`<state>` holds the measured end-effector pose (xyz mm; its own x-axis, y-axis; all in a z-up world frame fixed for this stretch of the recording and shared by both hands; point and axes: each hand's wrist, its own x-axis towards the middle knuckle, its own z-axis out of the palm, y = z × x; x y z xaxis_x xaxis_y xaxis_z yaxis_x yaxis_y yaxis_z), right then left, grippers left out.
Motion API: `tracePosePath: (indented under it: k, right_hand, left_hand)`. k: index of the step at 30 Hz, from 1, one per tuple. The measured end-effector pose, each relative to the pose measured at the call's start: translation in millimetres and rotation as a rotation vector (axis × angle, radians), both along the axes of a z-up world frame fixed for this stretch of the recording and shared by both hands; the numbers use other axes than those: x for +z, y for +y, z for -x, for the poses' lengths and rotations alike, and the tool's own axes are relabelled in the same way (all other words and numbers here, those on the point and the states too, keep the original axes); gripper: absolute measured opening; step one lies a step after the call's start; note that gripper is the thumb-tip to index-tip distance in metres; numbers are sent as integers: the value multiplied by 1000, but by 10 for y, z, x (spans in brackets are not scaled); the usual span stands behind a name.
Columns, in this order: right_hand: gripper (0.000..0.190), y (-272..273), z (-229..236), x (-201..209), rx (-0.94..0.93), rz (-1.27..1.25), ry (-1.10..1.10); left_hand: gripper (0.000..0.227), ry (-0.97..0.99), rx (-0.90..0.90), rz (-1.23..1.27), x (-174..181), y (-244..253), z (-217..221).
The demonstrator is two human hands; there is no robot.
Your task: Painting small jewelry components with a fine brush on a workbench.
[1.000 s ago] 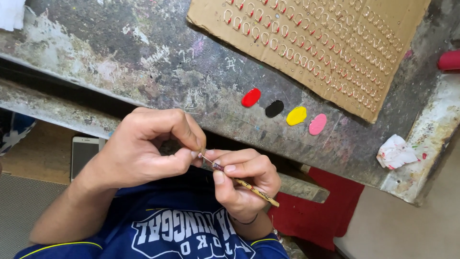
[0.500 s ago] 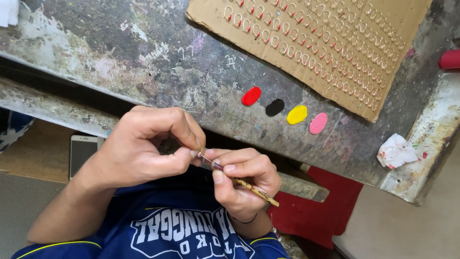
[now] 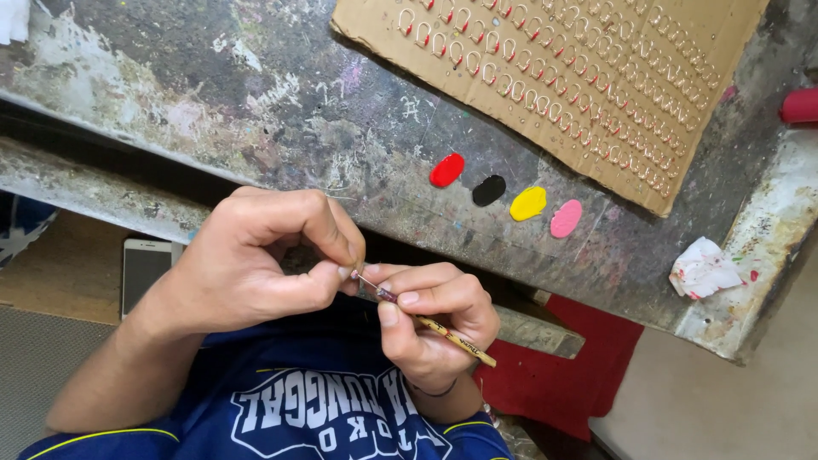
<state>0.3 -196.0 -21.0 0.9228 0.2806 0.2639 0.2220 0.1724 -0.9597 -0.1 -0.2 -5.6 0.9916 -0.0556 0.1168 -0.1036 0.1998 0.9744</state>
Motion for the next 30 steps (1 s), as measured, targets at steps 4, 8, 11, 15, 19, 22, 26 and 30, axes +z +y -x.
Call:
tracePosePath:
  k: [4,8,11,15,19,22,26,30]
  right_hand:
    - [18,-4,12,2,-8,-6,29]
    - [18,-9,5,5,-3,12,19]
    - [18,-8,3,-11,-5,7,13]
    - [18,4,-1,-6,-1,-3,9]
    - [18,-1,3,-12,-4,7,6]
    - [18,-6,0,-11,-5,18,4]
    - [19,-5,-2,-18,-11,27,-8]
    - [18,-1,-2,-19,-13,25,-7]
  left_hand:
    - [17,11,-3,11,3,-1,3]
    - [17,16,-1,-4,1,2,8]
    - [16,30,1,-9,2,4,9]
    - [16,27,-3,-7,-12,5,12]
    - [15,23,3,-22,-12,2,13]
    - [15,24,6,-26,-14,1,11]
    - [16,22,4,-30,-11,2,10]
    - [16,21,3,-22,-18,0,10]
